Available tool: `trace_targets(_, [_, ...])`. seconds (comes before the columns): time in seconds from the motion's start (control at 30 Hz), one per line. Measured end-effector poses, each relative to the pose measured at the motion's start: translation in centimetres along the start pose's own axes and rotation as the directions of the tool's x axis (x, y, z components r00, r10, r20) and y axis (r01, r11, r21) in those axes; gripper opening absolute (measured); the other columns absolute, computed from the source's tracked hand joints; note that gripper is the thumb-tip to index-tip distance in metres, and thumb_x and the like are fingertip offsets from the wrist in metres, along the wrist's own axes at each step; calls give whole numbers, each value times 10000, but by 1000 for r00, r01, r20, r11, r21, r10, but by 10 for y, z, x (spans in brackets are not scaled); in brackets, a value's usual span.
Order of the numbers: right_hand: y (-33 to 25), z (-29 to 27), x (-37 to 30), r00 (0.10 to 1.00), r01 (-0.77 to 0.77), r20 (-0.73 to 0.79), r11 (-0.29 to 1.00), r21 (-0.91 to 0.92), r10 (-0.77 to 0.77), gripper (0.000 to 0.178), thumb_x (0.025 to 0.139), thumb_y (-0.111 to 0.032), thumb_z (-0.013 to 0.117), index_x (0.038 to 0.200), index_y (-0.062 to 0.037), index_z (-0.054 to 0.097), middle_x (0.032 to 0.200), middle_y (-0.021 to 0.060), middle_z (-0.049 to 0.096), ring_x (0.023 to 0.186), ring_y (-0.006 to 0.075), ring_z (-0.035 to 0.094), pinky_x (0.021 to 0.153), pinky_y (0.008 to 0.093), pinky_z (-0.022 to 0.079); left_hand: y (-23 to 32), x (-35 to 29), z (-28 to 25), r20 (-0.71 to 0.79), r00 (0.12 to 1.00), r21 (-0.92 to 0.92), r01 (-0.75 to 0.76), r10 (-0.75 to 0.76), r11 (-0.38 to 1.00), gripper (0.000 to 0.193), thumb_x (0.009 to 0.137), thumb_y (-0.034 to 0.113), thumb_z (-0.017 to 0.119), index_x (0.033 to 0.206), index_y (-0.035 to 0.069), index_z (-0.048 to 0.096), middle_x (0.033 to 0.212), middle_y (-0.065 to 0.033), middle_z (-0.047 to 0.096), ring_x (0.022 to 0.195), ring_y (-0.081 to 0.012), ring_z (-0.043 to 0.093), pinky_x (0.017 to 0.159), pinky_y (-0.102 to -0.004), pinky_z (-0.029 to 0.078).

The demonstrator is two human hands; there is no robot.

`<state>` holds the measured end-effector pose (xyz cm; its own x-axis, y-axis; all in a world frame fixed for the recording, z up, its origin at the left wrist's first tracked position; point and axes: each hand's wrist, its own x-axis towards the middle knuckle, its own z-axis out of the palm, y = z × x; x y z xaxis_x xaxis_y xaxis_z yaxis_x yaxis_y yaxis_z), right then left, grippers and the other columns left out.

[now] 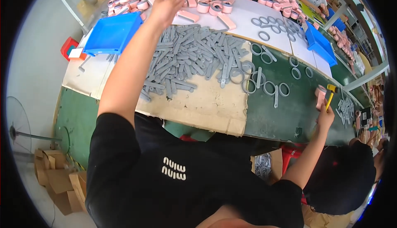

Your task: The person assembles small plastic electronic device components by hand, using a rubber mallet to secure plastic rings into a plastic housing at a production line workbench.

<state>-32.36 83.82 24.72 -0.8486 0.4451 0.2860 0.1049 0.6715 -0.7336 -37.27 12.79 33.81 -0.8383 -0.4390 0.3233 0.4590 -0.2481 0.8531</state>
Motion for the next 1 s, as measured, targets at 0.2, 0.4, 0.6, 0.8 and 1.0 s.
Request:
trace_targets(0.2, [-80,-11,-129,835,-420,537,492,763,-120,448,1113,-288,514,1470,-18,515,924,84,677,380,33,361,339,201,273,-15,-48,31,477,871,766,-479,121,428,272,844,217,724,1036,24,736,922,-208,754,905,-339,737,740,-421,573])
trace_targets(0.4, [-138,43,-229,438,-806,883,361,469,-170,390,1133,-280,460,1351,21,579,842,104,647,381,45,334,342,220,291,-6,-141,-6,556,748,756,-636,-361,-153,334,777,63,741,1075,187,827,1066,-63,701,1117,-251,660,1050,-476,347])
trace_targets(0.6, [-163,80,-249,274,-823,956,489,290,-105,551,1137,-486,397,1407,-35,561,837,64,591,424,67,358,378,228,344,-11,-144,-33,780,598,617,-784,-183,67,100,804,129,817,898,149,791,1083,1,683,1140,-208,615,1038,-476,366])
trace_targets(0.8, [-152,92,-260,796,-187,598,904,385,-90,451,1078,-309,626,1377,24,578,660,-31,517,452,51,450,395,258,350,2,-181,6,659,740,516,-573,132,637,183,882,65,756,1062,95,740,1102,-45,771,958,-285,688,909,-420,494])
trace_targets(1.0, [-189,68,-280,699,-490,682,548,678,-218,426,1015,-137,697,1396,19,588,806,35,666,448,25,435,391,218,362,5,-293,68,765,639,485,-653,80,581,656,855,86,787,1442,12,504,926,-75,724,875,-316,665,927,-450,437])
